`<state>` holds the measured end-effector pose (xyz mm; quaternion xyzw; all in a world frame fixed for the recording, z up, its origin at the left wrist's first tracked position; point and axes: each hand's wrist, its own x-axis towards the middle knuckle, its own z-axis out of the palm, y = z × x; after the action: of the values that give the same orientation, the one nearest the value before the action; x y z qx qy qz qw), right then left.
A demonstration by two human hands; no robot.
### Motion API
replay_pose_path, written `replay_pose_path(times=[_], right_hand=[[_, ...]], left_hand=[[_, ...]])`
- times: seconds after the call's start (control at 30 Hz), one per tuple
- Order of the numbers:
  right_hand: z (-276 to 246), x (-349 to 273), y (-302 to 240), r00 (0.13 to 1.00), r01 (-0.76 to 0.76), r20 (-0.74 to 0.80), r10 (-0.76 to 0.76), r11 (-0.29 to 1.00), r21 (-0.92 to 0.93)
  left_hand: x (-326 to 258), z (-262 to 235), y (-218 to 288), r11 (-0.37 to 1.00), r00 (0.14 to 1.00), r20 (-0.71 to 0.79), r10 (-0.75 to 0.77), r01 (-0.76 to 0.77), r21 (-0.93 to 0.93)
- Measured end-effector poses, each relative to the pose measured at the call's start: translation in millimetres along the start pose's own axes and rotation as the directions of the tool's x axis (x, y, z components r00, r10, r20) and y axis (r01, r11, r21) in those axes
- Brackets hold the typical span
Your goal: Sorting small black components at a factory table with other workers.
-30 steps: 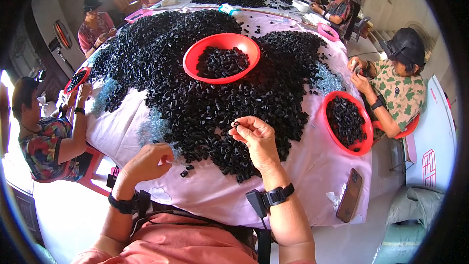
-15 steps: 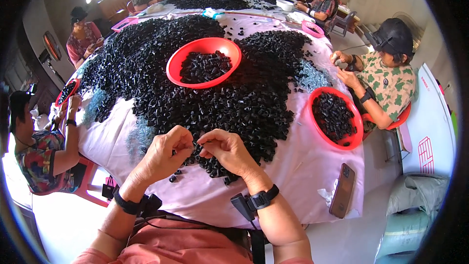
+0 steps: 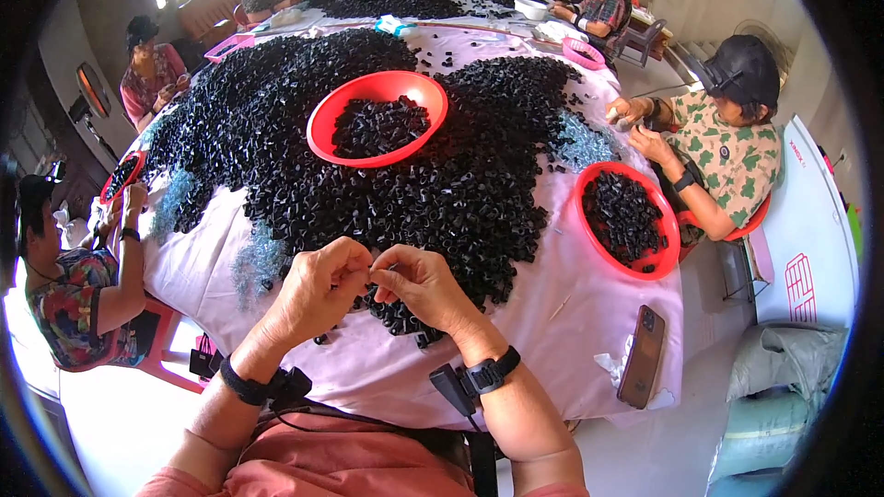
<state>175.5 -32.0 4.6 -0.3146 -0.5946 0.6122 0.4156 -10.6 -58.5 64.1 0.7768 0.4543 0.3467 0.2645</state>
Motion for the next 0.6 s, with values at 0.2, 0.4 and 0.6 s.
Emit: replay_pose_path(times=[0.2,0.4,0.6], right_hand=[[3,-1,1,0.999,-0.014,0.047,0.015,1.000,-0.013],[2,-1,-2,0.999,-0.017,0.047,0.018,0.999,-0.036],[4,-2,-3,0.998,-0.018,0.064,0.021,0.999,-0.042]], left_hand=[[-3,2,-5,0.989,0.993,-0.042,-0.106,0.101,-0.108],[-8,0,-8,0.979,0.996,0.054,-0.077,0.086,-0.186],[-10,0,-17,0.951,0.963,0.121,-0.243,0.261,-0.167]])
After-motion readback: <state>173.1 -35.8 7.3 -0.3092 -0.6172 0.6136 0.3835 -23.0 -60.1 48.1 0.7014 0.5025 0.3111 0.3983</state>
